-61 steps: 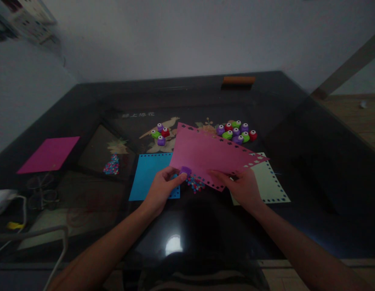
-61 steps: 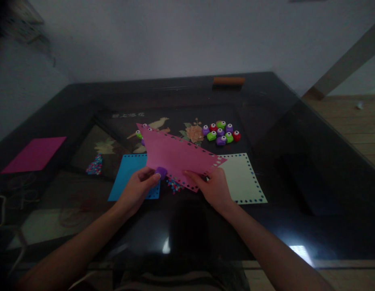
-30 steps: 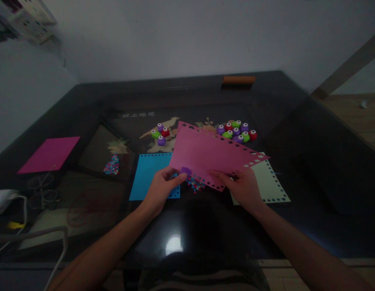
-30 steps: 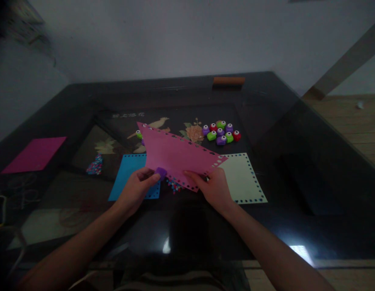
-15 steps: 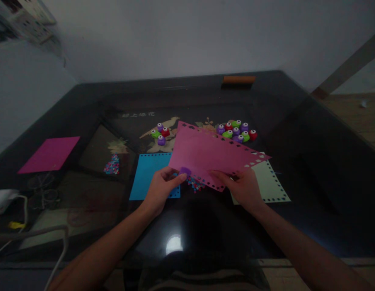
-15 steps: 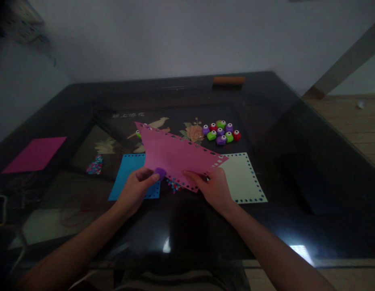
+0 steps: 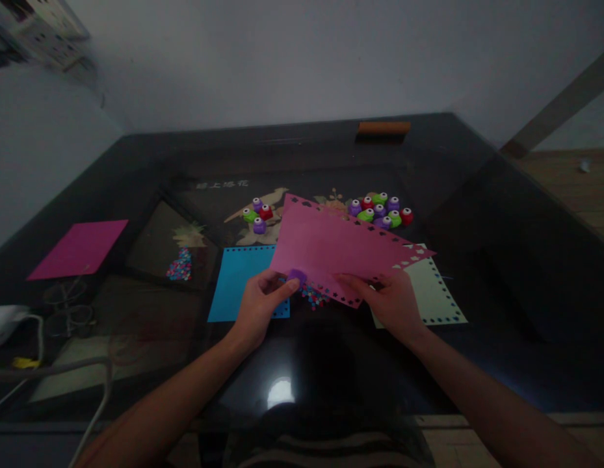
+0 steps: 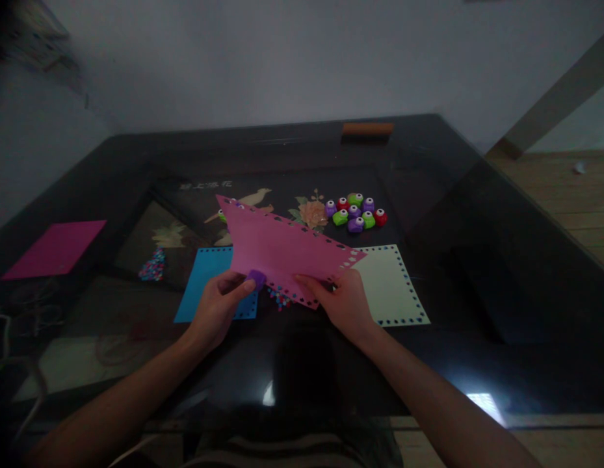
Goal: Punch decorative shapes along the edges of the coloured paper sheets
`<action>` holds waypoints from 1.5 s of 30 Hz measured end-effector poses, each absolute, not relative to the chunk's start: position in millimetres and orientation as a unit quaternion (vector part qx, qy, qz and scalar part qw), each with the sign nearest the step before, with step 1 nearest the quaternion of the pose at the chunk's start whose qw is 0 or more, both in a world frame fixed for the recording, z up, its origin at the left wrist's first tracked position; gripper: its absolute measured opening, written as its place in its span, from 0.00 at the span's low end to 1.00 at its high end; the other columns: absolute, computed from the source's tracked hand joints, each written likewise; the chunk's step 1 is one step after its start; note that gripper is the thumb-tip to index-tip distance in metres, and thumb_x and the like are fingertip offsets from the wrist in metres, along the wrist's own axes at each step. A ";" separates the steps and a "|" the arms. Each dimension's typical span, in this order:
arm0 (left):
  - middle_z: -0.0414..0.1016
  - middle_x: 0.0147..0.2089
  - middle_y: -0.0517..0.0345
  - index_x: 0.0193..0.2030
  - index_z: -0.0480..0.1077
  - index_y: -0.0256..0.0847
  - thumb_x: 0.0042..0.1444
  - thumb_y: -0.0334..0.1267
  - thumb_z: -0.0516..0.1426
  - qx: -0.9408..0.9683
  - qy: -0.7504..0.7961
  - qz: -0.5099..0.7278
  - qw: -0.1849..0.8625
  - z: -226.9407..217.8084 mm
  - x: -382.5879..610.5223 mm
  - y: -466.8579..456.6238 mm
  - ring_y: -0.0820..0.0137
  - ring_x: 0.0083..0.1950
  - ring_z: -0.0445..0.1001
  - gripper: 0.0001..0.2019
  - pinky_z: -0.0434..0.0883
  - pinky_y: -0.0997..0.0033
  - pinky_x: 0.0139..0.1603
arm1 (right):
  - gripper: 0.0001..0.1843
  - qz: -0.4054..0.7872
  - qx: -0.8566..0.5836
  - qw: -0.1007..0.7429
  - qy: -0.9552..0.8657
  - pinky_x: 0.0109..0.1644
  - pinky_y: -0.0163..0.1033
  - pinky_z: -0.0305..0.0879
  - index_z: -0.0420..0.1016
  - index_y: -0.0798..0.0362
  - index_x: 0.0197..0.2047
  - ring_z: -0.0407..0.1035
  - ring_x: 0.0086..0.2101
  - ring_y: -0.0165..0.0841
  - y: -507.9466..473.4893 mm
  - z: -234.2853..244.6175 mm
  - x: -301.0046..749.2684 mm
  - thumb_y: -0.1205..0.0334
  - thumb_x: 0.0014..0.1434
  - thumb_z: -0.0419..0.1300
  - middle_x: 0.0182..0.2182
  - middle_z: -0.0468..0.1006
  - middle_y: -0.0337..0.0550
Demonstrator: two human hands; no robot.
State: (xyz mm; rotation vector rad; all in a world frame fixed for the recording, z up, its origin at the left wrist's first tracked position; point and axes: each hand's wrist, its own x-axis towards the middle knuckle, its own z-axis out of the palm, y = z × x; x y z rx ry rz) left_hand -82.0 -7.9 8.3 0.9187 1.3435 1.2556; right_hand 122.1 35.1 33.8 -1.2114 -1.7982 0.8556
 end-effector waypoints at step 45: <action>0.75 0.27 0.58 0.31 0.74 0.37 0.44 0.44 0.64 0.448 0.605 0.396 0.526 18.2 -70.3 -12.7 0.69 0.30 0.71 0.12 0.65 0.71 0.32 | 0.07 0.426 -0.558 0.384 -0.599 0.34 0.40 0.70 0.80 0.51 0.28 0.76 0.29 0.36 17.7 27.7 136.0 0.57 0.50 0.65 0.27 0.82 0.41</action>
